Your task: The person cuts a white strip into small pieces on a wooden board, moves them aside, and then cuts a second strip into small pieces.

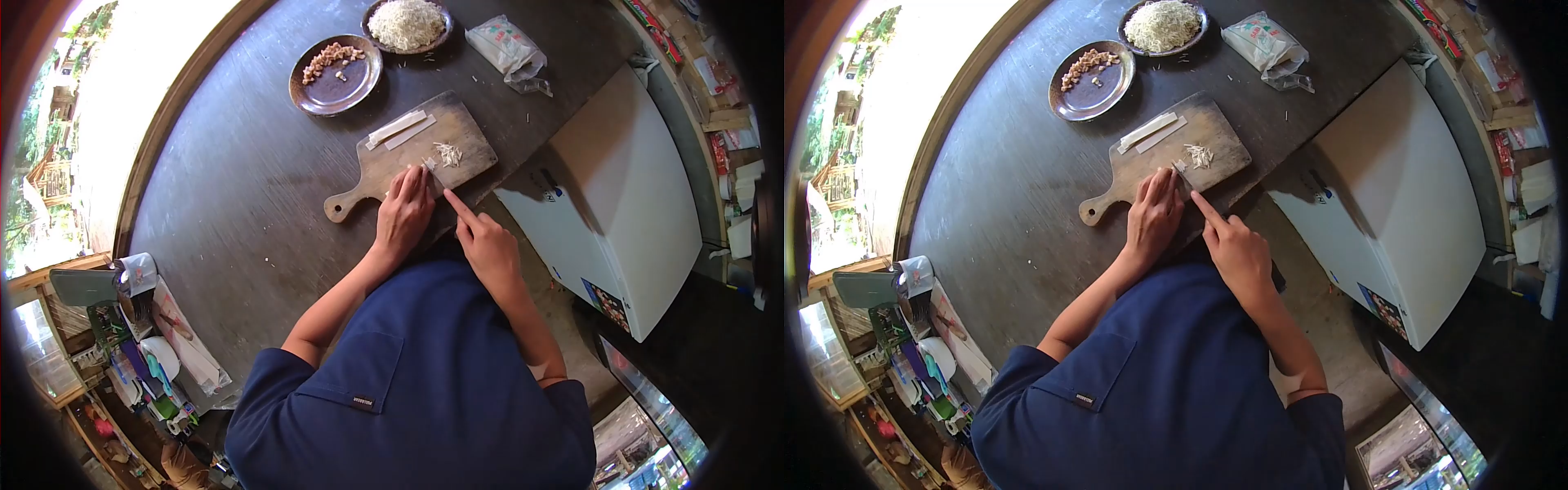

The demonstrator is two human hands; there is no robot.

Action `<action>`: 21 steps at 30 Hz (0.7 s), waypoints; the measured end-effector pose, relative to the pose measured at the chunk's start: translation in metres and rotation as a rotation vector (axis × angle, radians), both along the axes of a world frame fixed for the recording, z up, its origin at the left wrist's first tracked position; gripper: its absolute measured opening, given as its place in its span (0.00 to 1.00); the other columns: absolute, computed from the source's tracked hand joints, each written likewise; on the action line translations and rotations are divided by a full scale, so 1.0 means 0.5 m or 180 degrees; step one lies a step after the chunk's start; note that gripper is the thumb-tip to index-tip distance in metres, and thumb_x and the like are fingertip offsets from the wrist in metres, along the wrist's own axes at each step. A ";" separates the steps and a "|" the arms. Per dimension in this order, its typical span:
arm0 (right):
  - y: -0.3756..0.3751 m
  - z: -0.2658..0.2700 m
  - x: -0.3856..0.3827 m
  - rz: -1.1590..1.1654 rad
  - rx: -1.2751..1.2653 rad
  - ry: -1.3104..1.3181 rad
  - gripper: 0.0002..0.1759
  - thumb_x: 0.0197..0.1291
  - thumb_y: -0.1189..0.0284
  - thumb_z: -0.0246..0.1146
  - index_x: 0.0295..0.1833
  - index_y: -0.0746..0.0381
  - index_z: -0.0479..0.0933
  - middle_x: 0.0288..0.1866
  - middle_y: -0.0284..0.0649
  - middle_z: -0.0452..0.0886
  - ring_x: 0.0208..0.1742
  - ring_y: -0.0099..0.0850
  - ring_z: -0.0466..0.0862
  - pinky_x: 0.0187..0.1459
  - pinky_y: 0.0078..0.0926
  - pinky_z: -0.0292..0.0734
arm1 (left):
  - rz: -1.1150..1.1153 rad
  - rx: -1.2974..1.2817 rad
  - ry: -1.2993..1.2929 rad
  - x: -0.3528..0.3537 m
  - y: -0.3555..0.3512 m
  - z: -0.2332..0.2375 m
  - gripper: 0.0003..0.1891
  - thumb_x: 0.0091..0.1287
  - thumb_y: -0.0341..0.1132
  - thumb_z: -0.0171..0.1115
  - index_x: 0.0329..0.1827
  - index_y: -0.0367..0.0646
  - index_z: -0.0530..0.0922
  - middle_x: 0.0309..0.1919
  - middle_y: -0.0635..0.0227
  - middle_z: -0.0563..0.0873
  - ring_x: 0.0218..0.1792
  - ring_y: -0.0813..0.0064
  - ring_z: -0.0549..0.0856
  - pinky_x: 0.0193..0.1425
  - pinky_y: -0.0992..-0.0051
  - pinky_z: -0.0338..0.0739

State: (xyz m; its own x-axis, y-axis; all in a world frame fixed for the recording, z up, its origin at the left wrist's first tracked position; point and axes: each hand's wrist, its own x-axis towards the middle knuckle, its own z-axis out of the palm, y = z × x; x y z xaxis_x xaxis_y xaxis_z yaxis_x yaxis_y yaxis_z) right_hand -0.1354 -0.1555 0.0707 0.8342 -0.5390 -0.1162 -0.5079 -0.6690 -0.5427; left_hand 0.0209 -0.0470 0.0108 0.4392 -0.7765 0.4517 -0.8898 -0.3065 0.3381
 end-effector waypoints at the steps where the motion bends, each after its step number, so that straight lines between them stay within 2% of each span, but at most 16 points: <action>1: 0.002 0.004 -0.009 -0.0014 -0.0008 0.0094 0.33 0.78 0.61 0.61 0.83 0.22 0.67 0.32 0.46 0.83 0.31 0.53 0.88 0.36 0.53 0.88 | -0.0001 0.0001 0.0015 -0.001 0.000 -0.001 0.26 0.65 0.28 0.69 0.67 0.28 0.81 0.63 0.54 0.82 0.65 0.57 0.82 0.69 0.66 0.83; 6: 0.000 -0.016 0.012 -0.0048 -0.0126 0.0183 0.33 0.78 0.61 0.61 0.83 0.22 0.67 0.32 0.46 0.82 0.31 0.53 0.88 0.36 0.53 0.88 | 0.0042 0.0069 -0.0015 -0.001 -0.001 0.004 0.25 0.67 0.29 0.68 0.67 0.27 0.82 0.63 0.53 0.83 0.64 0.57 0.83 0.69 0.66 0.82; 9: -0.002 -0.023 0.023 -0.0051 -0.0262 -0.0114 0.33 0.78 0.61 0.61 0.83 0.22 0.67 0.31 0.46 0.81 0.30 0.52 0.88 0.35 0.53 0.88 | -0.0003 0.0161 -0.0165 0.003 -0.001 0.003 0.25 0.67 0.29 0.69 0.67 0.27 0.82 0.63 0.52 0.83 0.64 0.56 0.83 0.69 0.66 0.82; 15: 0.007 -0.001 -0.017 -0.0009 -0.0047 0.0233 0.33 0.78 0.60 0.60 0.84 0.22 0.66 0.31 0.47 0.81 0.30 0.52 0.88 0.35 0.53 0.88 | 0.0012 0.0114 -0.0105 0.002 0.000 0.000 0.26 0.66 0.29 0.69 0.67 0.26 0.82 0.64 0.52 0.82 0.64 0.56 0.83 0.69 0.66 0.82; 21: -0.002 -0.028 0.026 0.0019 -0.0320 -0.0077 0.33 0.78 0.61 0.61 0.84 0.22 0.67 0.31 0.46 0.80 0.30 0.52 0.88 0.35 0.54 0.87 | -0.0048 0.0077 -0.0021 0.004 0.002 0.005 0.25 0.66 0.28 0.69 0.67 0.27 0.81 0.63 0.52 0.82 0.65 0.55 0.83 0.70 0.65 0.82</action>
